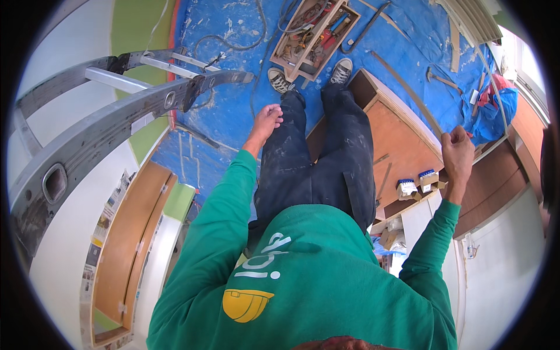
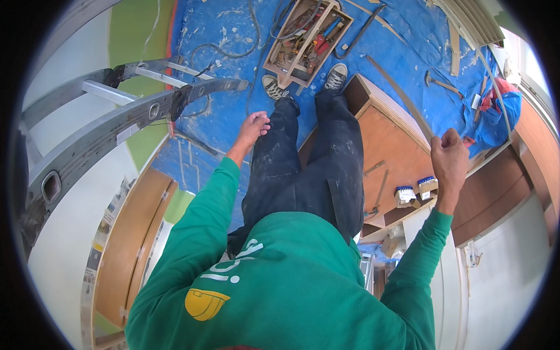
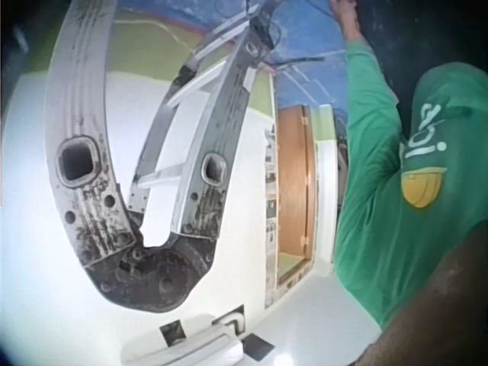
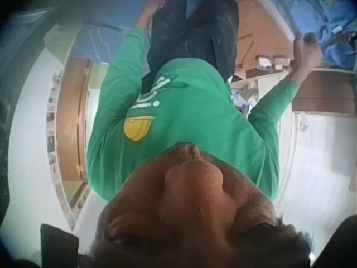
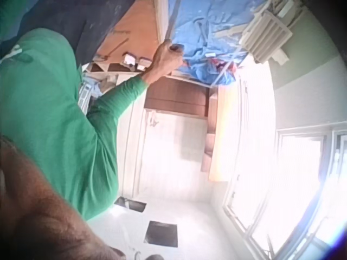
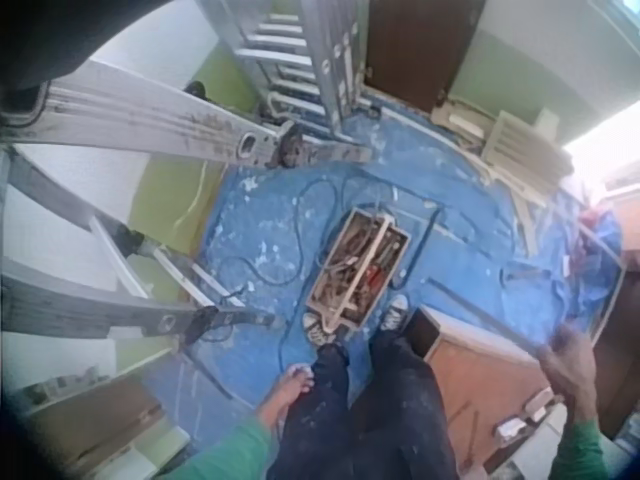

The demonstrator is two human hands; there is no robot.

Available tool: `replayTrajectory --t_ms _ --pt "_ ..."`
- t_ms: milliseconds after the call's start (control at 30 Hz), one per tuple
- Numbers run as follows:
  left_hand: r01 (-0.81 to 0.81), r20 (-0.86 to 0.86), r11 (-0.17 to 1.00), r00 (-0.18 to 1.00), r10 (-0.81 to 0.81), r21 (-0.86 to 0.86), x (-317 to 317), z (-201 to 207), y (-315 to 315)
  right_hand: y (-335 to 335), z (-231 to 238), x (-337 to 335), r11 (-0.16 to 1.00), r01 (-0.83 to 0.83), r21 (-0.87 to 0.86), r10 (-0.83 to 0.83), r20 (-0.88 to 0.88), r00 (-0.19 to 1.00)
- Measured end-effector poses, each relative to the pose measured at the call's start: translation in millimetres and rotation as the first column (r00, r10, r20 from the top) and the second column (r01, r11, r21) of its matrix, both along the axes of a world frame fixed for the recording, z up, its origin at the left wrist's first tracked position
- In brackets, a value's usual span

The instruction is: The person climbs a ladder, retrieves a tape measure, and walks to a workbench. They then measure and mark a wooden trim piece against a cabinet frame using a pencil. Another worker is visible in the background.

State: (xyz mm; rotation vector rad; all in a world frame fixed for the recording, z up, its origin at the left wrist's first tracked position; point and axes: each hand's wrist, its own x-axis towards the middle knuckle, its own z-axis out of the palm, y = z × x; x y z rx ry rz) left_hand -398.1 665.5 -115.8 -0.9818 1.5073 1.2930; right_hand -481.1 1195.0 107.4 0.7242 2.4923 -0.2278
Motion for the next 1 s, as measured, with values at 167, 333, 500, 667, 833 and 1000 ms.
replayTrajectory --t_ms 167,333,500,667,833,1000 --pt "-0.018 -0.013 0.999 1.000 0.018 0.030 -4.3 14.5 5.3 -11.6 -16.6 6.4 0.994 0.013 -0.110 -0.050 -0.347 0.937" --pt "-0.020 -0.021 1.000 1.000 0.020 0.023 2.5 24.3 6.4 3.3 -31.2 14.9 0.966 0.129 -0.225 -0.183 -0.241 0.953" --pt "-0.007 0.008 1.000 1.000 0.007 0.004 17.1 34.6 -1.2 -2.0 -28.0 23.9 0.991 0.097 -0.089 -0.092 0.063 0.994" --pt "0.230 -0.404 0.951 0.865 -0.296 -0.205 -8.3 106.4 -2.1 3.9 -36.8 52.7 0.979 0.060 -0.194 -0.016 0.221 0.975" --pt "-0.194 -0.783 0.759 0.170 -0.598 -0.622 -120.0 360.7 12.9 8.5 -58.9 58.6 0.999 0.038 -0.029 -0.032 0.180 0.983" --pt "-0.744 -0.564 0.526 -0.245 -0.789 -0.412 -225.6 508.5 -20.8 -17.0 -46.9 22.1 1.000 0.024 -0.004 -0.023 0.111 0.994"
